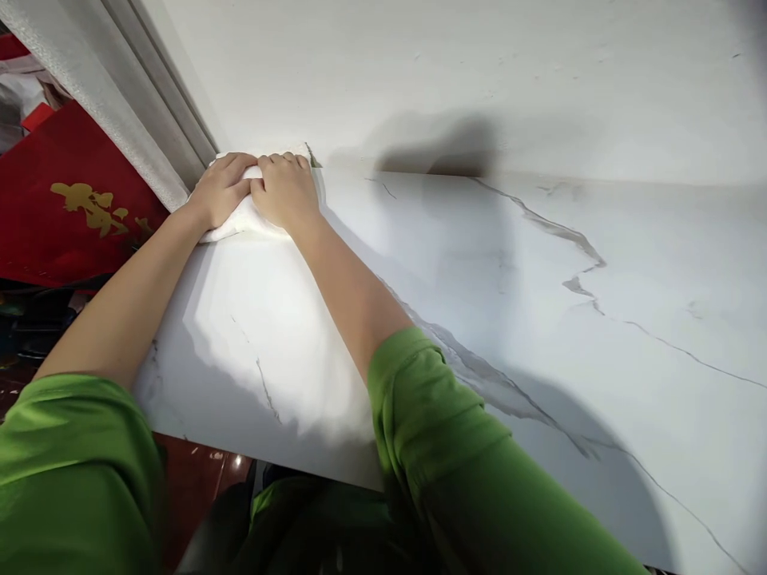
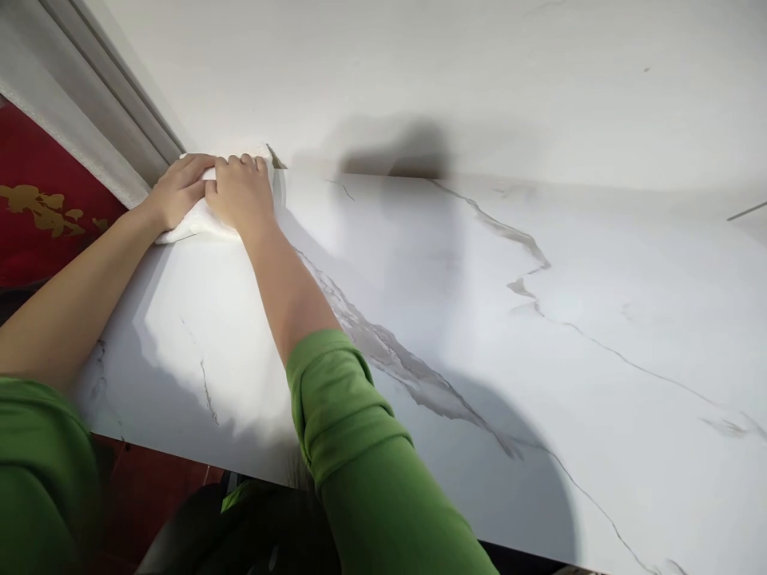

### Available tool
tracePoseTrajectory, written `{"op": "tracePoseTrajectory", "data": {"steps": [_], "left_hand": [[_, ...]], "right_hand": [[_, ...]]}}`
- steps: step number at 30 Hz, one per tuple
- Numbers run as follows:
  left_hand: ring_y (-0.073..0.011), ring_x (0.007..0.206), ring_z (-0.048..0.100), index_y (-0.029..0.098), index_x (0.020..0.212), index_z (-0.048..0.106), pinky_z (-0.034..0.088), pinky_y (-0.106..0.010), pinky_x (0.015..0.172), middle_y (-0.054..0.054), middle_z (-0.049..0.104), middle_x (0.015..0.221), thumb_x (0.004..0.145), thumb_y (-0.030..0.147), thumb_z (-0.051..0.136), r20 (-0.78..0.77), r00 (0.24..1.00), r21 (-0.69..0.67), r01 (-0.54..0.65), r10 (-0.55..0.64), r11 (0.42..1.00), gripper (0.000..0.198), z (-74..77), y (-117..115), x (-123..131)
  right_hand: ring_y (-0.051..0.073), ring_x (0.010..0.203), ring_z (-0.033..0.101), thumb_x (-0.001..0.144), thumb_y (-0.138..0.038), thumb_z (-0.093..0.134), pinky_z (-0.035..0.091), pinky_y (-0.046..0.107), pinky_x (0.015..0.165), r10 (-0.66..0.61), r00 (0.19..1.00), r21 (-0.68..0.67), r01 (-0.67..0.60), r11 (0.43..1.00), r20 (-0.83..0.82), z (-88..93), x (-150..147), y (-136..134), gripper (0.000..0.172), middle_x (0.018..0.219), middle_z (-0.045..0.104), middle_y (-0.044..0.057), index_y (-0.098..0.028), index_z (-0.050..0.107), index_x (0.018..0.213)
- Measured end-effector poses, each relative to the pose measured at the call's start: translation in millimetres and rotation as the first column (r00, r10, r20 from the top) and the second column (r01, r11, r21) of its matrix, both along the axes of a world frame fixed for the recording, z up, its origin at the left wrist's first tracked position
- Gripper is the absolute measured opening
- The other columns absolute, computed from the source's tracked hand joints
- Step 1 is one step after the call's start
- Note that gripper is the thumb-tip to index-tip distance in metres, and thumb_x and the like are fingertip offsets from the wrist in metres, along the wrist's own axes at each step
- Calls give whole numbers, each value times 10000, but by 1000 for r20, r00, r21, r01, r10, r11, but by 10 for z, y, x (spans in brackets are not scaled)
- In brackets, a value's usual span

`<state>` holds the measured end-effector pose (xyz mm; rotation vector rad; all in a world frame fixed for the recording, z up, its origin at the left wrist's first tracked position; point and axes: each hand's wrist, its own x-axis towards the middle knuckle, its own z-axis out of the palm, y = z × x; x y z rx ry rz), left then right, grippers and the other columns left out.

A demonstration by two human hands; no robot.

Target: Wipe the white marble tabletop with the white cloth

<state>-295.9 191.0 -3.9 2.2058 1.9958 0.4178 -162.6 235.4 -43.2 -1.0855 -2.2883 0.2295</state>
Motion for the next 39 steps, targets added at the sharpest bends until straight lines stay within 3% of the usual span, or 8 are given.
{"op": "tracePoseTrajectory", "data": {"steps": [8,15,19,23,27,33,39], "left_hand": [[-220,1383,396,278,1400,520,261,-412,1218,34,522,1509,912,330,368,102,993,-8,-55,56,998,514,9,112,48],[-259,1369,380,270,1403,515,253,-454,1221,48,508,1518,910,367,395,109,993,-24,-52,54,998,516,-29,192,1],[-254,1367,379,260,1393,502,249,-466,1228,36,511,1512,930,394,380,85,995,-11,-42,43,999,498,-48,196,-15],[-259,1369,362,274,1389,472,213,-493,1259,32,489,1518,991,529,308,67,996,-30,-58,59,998,501,-54,175,-8],[-261,1378,367,250,1402,483,224,-495,1263,34,506,1507,980,628,286,63,997,-11,-43,44,999,600,-70,129,25],[-278,1439,413,239,1418,543,283,-419,1238,-36,524,1519,977,403,347,-11,1000,52,-13,14,999,510,-110,-101,180],[-279,1463,404,202,1463,501,278,-448,1242,-93,490,1554,985,333,358,-70,997,51,20,-16,999,515,-138,-661,614]], "right_hand": [[369,1290,536,1049,-583,226,338,600,1116,27,999,-53,-26,998,23,53,43,126,582,1091,732,132,-180,641,1114],[345,1274,496,1026,-445,252,268,634,1137,30,999,-85,-27,996,36,-11,-14,259,457,1216,694,109,-197,592,1203],[359,1307,473,1042,-502,175,256,672,1138,60,998,-72,-59,996,12,-68,-24,284,532,1138,716,109,-195,581,1198],[361,1314,491,1070,-486,119,276,664,1131,55,998,-46,-53,998,29,-72,-7,228,593,1117,707,135,-146,587,1203],[352,1303,509,1080,-368,206,299,610,1137,27,997,-21,-26,999,75,-19,78,93,489,1262,642,172,-99,584,1234],[343,1303,500,1025,-206,312,301,543,1150,-6,989,19,3,1000,149,10,287,-208,388,1334,600,185,-82,560,1296],[347,1260,514,973,-173,332,303,534,1134,0,997,32,-2,999,82,-46,748,-764,425,1338,616,200,-99,604,1290]]}}
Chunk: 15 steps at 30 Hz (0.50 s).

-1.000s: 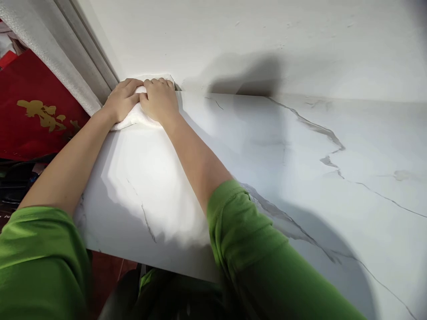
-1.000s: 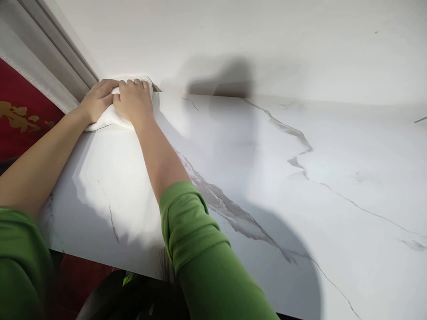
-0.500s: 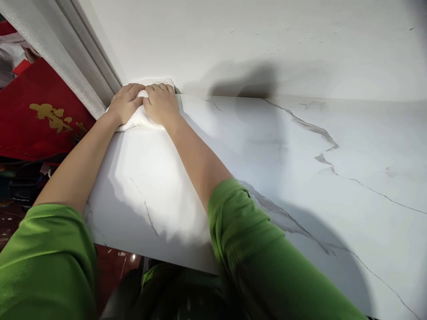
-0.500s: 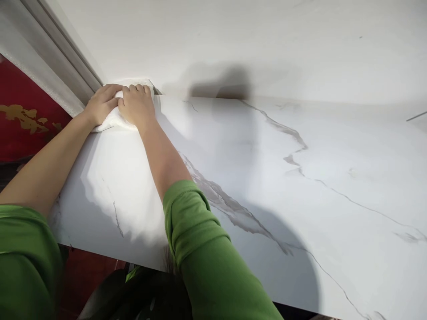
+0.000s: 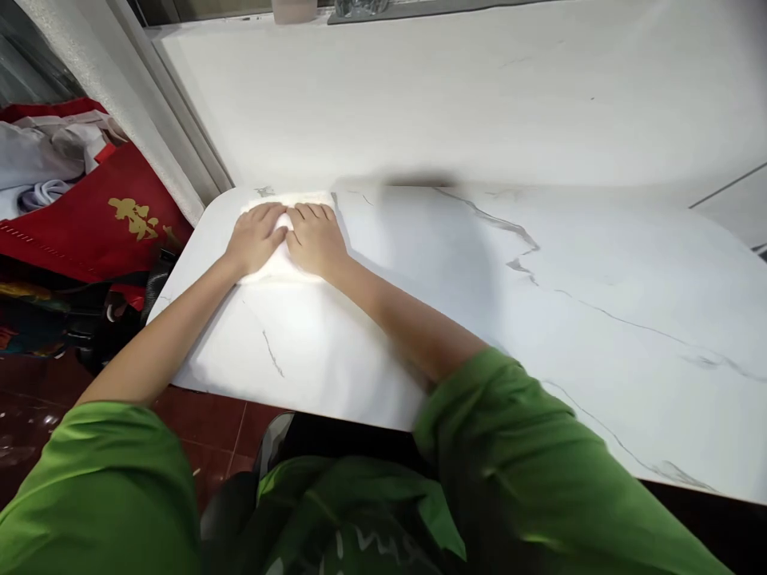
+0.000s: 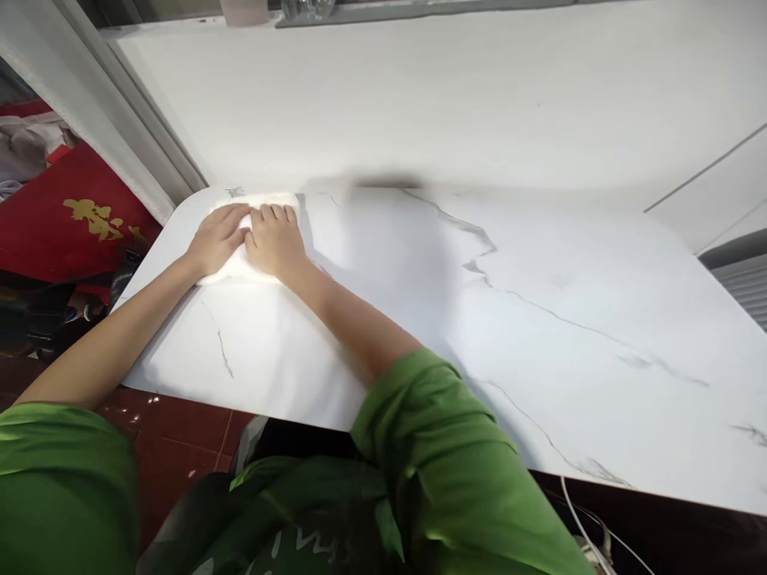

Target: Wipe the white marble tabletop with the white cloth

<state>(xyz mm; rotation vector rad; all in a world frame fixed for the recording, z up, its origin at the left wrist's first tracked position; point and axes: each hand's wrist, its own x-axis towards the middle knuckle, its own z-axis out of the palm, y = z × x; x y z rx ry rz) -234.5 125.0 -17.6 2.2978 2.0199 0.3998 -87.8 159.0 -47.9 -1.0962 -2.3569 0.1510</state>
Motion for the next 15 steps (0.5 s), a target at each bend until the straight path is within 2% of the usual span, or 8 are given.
{"op": "tracePoseTrajectory", "data": {"steps": [4,9,11,15], "left_hand": [[-277,1490,361,197,1485,460,241,-533,1253,-104,454,1581,1004,331,325,-13,999,-21,31,-32,999,517,22,-507,462],[-345,1541,260,98,1539,360,174,-650,1245,-175,348,1638,1025,342,313,-46,998,-147,41,-48,988,571,93,-1111,1111],[-352,1554,231,92,1545,353,149,-666,1248,-184,332,1646,1024,360,327,-34,994,-165,92,-99,982,586,93,-1286,1340],[-343,1562,226,141,1546,381,145,-694,1246,-179,340,1644,1027,394,304,10,981,-151,193,-194,969,582,46,-1478,1680]], "right_hand": [[331,1309,492,953,-163,310,291,518,1164,31,999,25,-32,999,23,7,500,-477,482,1415,582,196,-73,594,1331],[324,1379,465,938,-198,323,305,522,1203,74,991,18,-77,997,115,56,1186,-1051,550,1476,547,200,-18,550,1405],[324,1405,455,934,-214,320,324,534,1205,55,990,19,-58,998,128,65,1447,-1260,569,1487,538,200,-26,541,1423],[302,1430,450,919,-278,331,328,516,1231,-8,988,-29,12,1000,156,77,1877,-1544,586,1516,524,143,-148,548,1448]]}}
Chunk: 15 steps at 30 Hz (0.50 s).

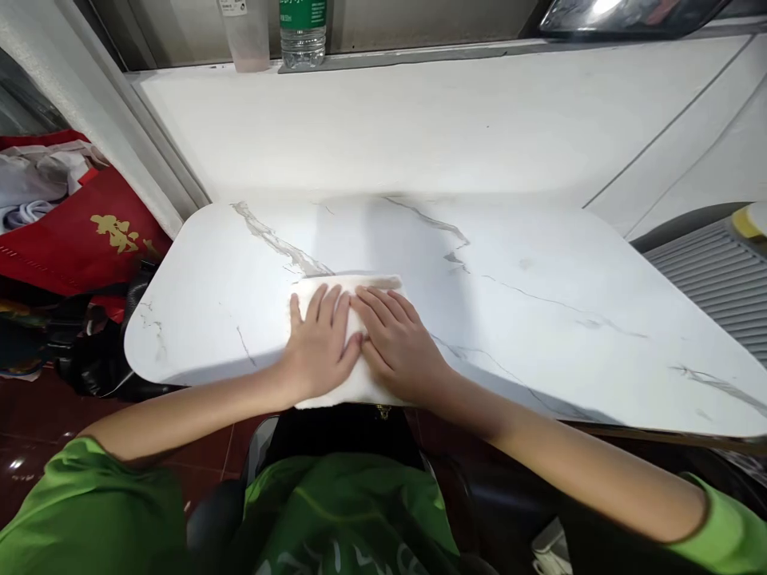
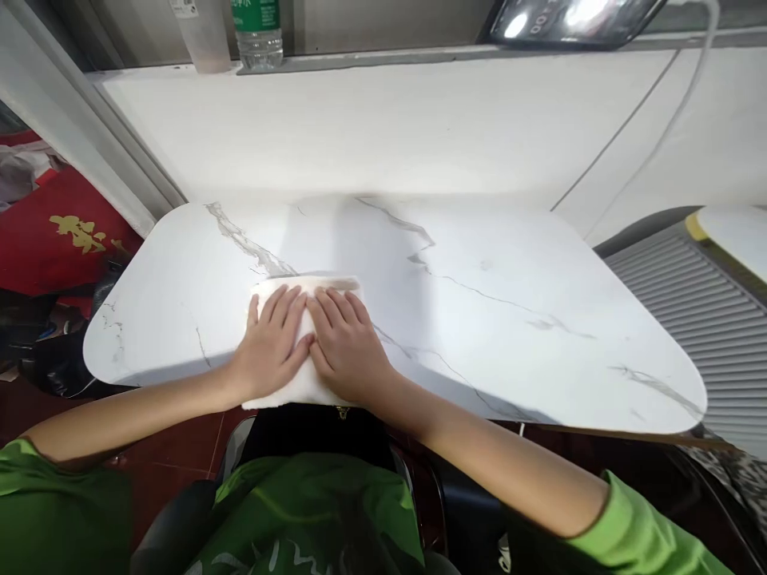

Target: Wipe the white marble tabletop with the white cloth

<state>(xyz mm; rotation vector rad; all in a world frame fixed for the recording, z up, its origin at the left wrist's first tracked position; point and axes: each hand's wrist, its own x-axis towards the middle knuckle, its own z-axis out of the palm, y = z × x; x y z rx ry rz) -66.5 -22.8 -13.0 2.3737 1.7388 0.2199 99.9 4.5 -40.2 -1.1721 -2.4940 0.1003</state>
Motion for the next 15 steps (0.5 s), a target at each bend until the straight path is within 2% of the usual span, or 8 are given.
{"op": "tracePoseTrajectory", "data": {"steps": [4,7,11,15], "left_hand": [[-347,1556,247,190,1543,397,128,-728,1234,-176,361,1634,1024,398,328,28,998,39,63,-64,997,564,-31,14,174],[-366,1544,273,151,1527,416,90,-738,1233,-202,374,1621,1019,369,347,26,997,71,76,-78,995,557,-26,148,249],[-341,1543,280,145,1526,411,85,-693,1254,-175,377,1626,1015,314,355,9,998,72,64,-65,995,541,-21,485,364],[-300,1548,268,125,1536,400,114,-593,1287,-150,381,1627,1018,278,355,24,1000,47,11,-12,999,542,-32,970,496]], "right_hand": [[249,1428,465,881,-259,341,371,497,1216,-57,998,-111,55,992,-21,36,221,10,592,1505,545,67,-262,538,1439],[241,1398,498,865,-233,342,397,487,1192,-115,992,-152,107,983,-45,58,253,161,577,1465,582,64,-253,548,1403],[280,1382,505,906,-241,308,373,494,1186,-186,980,-99,179,979,-67,56,249,467,561,1464,578,122,-162,539,1411],[294,1383,497,929,-229,289,360,482,1185,-194,980,-76,191,979,-43,35,309,924,563,1479,563,150,-95,545,1412]]}}
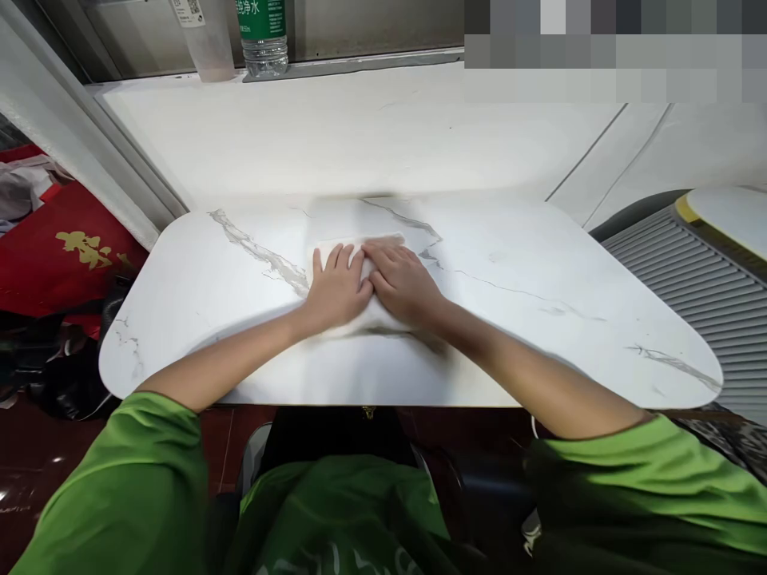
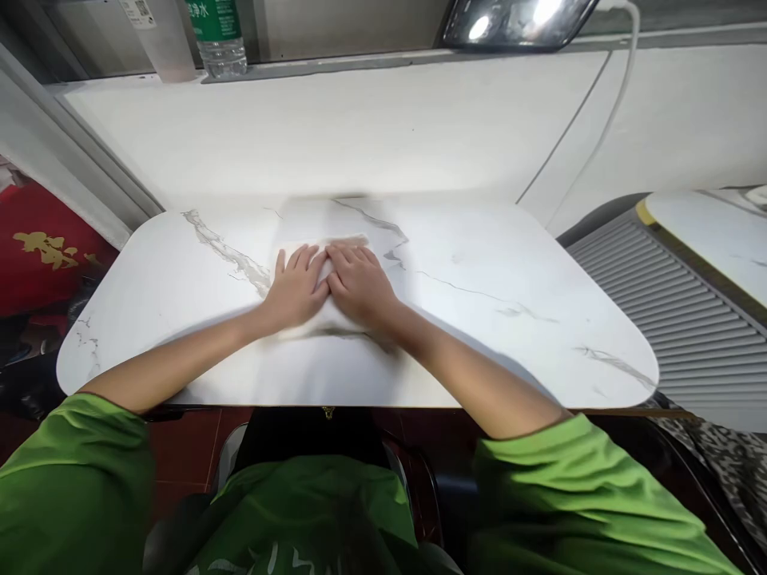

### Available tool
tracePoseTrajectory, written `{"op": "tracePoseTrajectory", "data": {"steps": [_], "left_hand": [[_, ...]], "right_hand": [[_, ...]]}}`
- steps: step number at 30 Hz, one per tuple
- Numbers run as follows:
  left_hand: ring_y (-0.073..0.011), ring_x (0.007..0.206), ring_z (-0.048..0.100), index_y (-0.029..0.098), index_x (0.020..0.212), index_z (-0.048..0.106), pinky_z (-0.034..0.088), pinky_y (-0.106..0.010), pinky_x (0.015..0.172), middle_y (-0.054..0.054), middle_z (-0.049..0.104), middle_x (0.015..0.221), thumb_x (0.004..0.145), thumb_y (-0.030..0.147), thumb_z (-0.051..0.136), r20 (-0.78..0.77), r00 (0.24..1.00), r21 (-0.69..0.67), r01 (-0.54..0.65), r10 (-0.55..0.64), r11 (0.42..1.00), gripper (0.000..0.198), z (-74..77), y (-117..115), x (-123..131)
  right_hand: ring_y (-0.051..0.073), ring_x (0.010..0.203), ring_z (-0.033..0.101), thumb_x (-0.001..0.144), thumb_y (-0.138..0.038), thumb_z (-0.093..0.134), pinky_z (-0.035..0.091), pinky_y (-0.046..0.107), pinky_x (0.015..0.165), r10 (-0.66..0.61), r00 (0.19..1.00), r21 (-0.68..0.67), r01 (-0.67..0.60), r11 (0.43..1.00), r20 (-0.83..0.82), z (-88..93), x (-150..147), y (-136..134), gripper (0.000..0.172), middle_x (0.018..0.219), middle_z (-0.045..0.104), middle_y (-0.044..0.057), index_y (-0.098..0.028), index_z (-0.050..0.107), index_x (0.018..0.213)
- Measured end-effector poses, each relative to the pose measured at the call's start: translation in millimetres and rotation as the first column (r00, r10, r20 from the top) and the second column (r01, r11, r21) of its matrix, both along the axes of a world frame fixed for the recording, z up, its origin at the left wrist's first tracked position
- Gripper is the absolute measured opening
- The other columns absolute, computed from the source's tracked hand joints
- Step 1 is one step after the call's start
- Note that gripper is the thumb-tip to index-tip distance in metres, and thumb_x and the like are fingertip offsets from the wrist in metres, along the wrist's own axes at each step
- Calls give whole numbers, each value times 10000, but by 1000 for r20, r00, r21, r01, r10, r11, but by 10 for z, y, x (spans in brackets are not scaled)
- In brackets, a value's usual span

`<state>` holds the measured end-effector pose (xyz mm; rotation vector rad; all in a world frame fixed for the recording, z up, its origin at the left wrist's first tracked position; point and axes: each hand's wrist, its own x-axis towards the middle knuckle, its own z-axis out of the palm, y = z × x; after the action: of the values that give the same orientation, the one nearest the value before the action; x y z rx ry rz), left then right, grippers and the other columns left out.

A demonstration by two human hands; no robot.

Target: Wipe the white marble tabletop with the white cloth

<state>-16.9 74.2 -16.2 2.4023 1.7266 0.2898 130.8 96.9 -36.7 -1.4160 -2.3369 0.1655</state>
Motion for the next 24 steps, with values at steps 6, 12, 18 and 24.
{"op": "tracePoseTrajectory", "data": {"steps": [6,12,18,24], "left_hand": [[-270,1535,287,141,1536,402,131,-553,1284,-133,369,1635,1027,273,347,-3,1000,5,8,-8,1000,529,-7,708,100],[-276,1507,329,154,1519,432,166,-532,1274,-125,400,1615,1028,319,346,6,1000,45,13,-13,999,525,-14,1158,93],[-265,1498,345,198,1493,460,181,-540,1268,-112,443,1586,1017,322,353,40,999,72,-20,17,997,503,-35,1454,110],[-260,1468,381,190,1463,498,212,-503,1264,-105,478,1557,1017,326,359,56,998,87,-26,21,996,486,-52,1597,112]], "right_hand": [[305,1365,509,918,-192,311,360,508,1172,-44,999,54,45,998,-13,-86,74,740,533,1457,585,156,-94,582,1366],[321,1312,542,902,-169,312,373,535,1143,-75,996,86,79,993,-45,-133,38,1233,510,1382,631,169,-90,617,1303],[301,1297,548,902,-141,318,377,516,1137,-82,996,70,85,994,-34,-115,26,1552,505,1378,636,144,-111,613,1312],[310,1296,548,924,-158,327,368,516,1140,-116,991,64,120,991,-66,-136,26,1673,492,1382,638,144,-134,641,1302]]}}
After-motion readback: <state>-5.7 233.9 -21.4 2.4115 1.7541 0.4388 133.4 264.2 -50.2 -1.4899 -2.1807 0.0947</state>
